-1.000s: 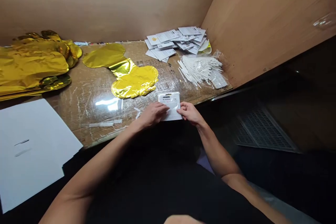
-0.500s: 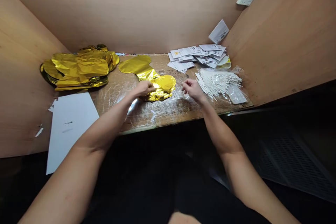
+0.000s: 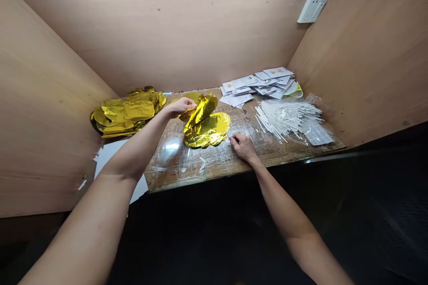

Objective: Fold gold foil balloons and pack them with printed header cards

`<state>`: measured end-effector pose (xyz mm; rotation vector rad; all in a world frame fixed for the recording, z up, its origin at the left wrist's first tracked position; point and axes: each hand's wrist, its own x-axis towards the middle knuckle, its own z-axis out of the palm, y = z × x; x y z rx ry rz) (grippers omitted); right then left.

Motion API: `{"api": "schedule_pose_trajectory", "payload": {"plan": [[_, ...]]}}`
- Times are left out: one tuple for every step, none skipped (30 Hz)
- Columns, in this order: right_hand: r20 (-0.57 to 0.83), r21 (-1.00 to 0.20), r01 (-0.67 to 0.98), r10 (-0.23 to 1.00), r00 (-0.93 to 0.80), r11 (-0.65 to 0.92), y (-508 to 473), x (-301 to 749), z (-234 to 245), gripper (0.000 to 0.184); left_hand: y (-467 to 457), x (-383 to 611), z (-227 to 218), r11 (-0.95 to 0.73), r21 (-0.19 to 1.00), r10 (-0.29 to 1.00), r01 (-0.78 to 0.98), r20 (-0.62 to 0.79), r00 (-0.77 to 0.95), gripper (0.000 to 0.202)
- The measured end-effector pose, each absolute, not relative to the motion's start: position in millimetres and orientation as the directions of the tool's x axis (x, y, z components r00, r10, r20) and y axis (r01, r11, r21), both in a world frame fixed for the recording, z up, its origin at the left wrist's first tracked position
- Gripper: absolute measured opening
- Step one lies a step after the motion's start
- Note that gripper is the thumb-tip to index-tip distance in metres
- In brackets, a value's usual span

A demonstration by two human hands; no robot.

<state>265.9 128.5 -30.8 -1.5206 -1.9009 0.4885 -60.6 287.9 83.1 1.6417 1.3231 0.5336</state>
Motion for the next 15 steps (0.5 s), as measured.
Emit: {"api": "schedule_pose_trajectory", "payload": {"plan": [[0.255, -0.641, 0.721, 0.959, -0.123, 0.262, 129, 266, -32, 0.029, 285, -56, 76, -0.017, 0.842, 0.921, 0.540, -0.198, 0.337, 0.029], [0.255, -0.639, 0.723, 0.959, -0.122, 0.262, 129, 266, -32, 0.029, 281, -51, 68, -0.037, 0.829, 0.921, 0.558, -0.188, 0.340, 0.028], [0.255, -0.639, 0.724, 0.959, -0.120, 0.260, 129, 266, -34, 0.029, 277, -46, 60, -0.048, 0.819, 0.919, 0.572, -0.188, 0.346, 0.028], [0.256, -0.641, 0.723, 0.960, -0.118, 0.260, 130, 266, -35, 0.029, 274, -42, 52, -0.054, 0.810, 0.913, 0.584, -0.197, 0.358, 0.028], [0.256, -0.644, 0.720, 0.960, -0.117, 0.260, 130, 266, -36, 0.029, 271, -40, 46, -0.061, 0.801, 0.905, 0.596, -0.208, 0.372, 0.029], [0.257, -0.646, 0.717, 0.959, -0.116, 0.260, 130, 266, -37, 0.030, 270, -39, 42, -0.066, 0.791, 0.899, 0.608, -0.217, 0.380, 0.030], [0.258, -0.648, 0.715, 0.959, -0.116, 0.261, 130, 266, -37, 0.030, 271, -40, 40, -0.069, 0.782, 0.898, 0.620, -0.221, 0.379, 0.031], [0.259, -0.649, 0.714, 0.959, -0.117, 0.262, 130, 266, -37, 0.031, 273, -43, 41, -0.069, 0.773, 0.904, 0.630, -0.219, 0.368, 0.033], [0.259, -0.648, 0.714, 0.958, -0.120, 0.264, 130, 266, -37, 0.031, 278, -49, 44, -0.067, 0.766, 0.914, 0.640, -0.211, 0.348, 0.035], [0.259, -0.647, 0.715, 0.958, -0.121, 0.265, 130, 266, -37, 0.031, 284, -56, 49, -0.063, 0.758, 0.925, 0.649, -0.199, 0.323, 0.037], [0.257, -0.646, 0.716, 0.959, -0.123, 0.265, 130, 266, -37, 0.030, 291, -64, 56, -0.058, 0.750, 0.935, 0.658, -0.190, 0.299, 0.039], [0.253, -0.645, 0.718, 0.959, -0.124, 0.263, 130, 266, -36, 0.030, 298, -73, 63, -0.048, 0.745, 0.943, 0.665, -0.186, 0.276, 0.040], [0.248, -0.644, 0.720, 0.961, -0.122, 0.258, 130, 266, -36, 0.030, 304, -82, 71, -0.052, 0.728, 0.950, 0.684, -0.175, 0.258, 0.041], [0.242, -0.644, 0.723, 0.963, -0.118, 0.250, 130, 265, -35, 0.030, 310, -90, 78, -0.075, 0.697, 0.955, 0.713, -0.155, 0.252, 0.041], [0.235, -0.646, 0.724, 0.965, -0.114, 0.242, 130, 265, -35, 0.031, 314, -98, 84, -0.106, 0.654, 0.961, 0.749, -0.127, 0.247, 0.041]]}}
